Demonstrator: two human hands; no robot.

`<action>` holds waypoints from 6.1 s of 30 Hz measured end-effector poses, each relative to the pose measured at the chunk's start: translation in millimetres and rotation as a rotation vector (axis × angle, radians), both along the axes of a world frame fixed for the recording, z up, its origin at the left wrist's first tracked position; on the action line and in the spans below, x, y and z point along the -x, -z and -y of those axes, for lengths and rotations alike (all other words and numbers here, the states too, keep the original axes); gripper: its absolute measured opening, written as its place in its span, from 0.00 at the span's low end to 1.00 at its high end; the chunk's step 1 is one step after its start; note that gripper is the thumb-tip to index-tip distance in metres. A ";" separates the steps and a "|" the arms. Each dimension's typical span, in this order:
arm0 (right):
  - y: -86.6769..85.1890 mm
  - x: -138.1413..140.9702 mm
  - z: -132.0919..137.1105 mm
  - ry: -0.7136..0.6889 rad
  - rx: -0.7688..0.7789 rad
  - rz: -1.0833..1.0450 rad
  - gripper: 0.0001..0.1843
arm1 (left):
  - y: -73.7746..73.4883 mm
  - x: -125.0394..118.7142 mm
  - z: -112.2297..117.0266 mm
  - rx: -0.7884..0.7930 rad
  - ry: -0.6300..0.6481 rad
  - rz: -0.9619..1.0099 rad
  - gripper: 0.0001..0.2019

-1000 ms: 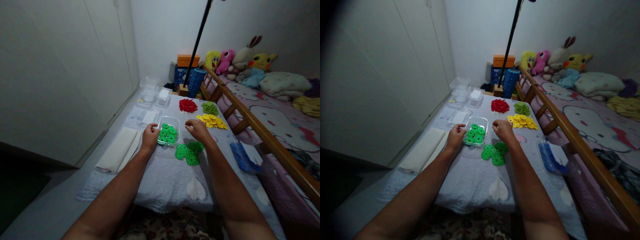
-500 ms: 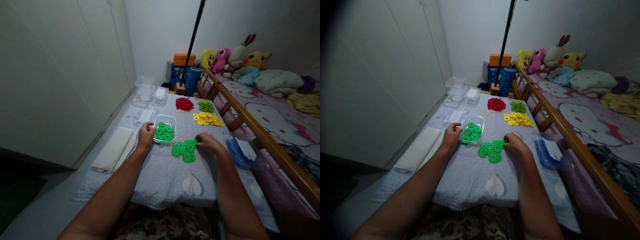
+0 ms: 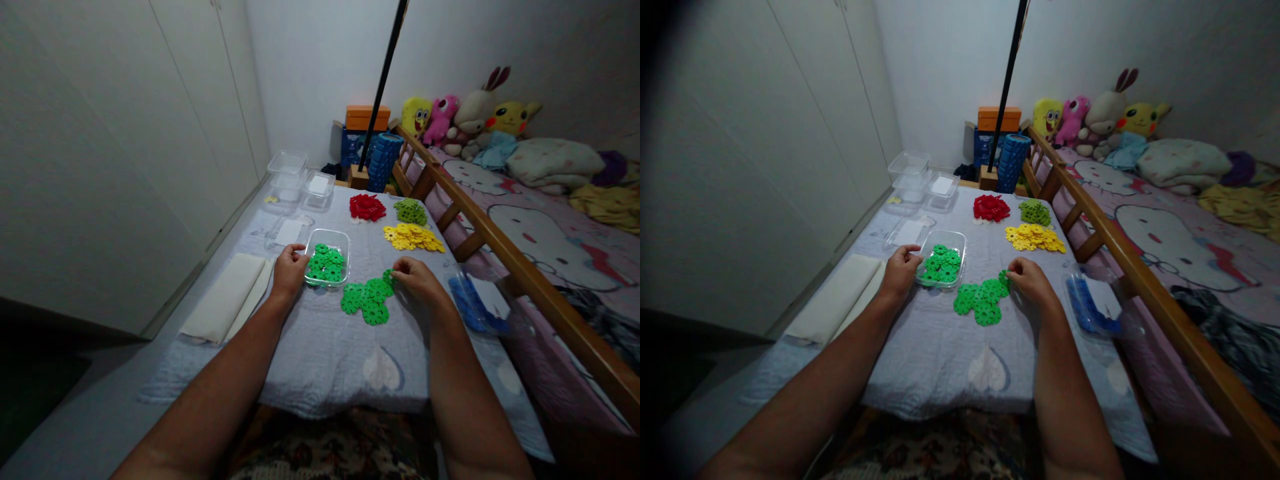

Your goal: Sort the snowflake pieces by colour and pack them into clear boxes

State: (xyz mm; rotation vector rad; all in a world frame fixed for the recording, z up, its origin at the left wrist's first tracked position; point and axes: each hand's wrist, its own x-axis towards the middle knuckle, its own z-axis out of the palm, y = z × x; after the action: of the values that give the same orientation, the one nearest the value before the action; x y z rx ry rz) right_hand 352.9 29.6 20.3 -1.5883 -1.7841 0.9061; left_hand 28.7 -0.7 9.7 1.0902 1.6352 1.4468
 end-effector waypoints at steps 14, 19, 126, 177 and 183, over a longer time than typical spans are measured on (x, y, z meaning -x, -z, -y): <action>-46.4 126.9 -19.4 -0.129 -0.441 0.297 0.04 | 0.4 -1.1 -0.3 0.005 0.003 0.022 0.17; -41.7 154.4 -30.4 -0.120 -0.478 0.517 0.06 | -0.3 -0.8 0.0 0.012 0.009 0.027 0.17; -51.7 120.6 -0.8 -0.204 -0.272 0.366 0.10 | 3.0 -1.3 0.9 -0.014 -0.003 0.023 0.16; -44.2 149.8 -25.1 -0.161 -0.401 0.441 0.08 | -0.5 -0.3 3.0 0.002 0.005 0.007 0.16; -32.5 153.6 -34.7 -0.149 -0.408 0.612 0.12 | 5.6 0.3 0.7 0.003 0.009 0.025 0.17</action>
State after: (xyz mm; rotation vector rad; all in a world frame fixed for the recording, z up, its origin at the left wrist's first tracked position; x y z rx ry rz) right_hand 199.4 64.3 52.8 -1.5661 -2.3369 0.0738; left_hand 28.4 -1.4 4.1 1.0727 1.6123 1.4464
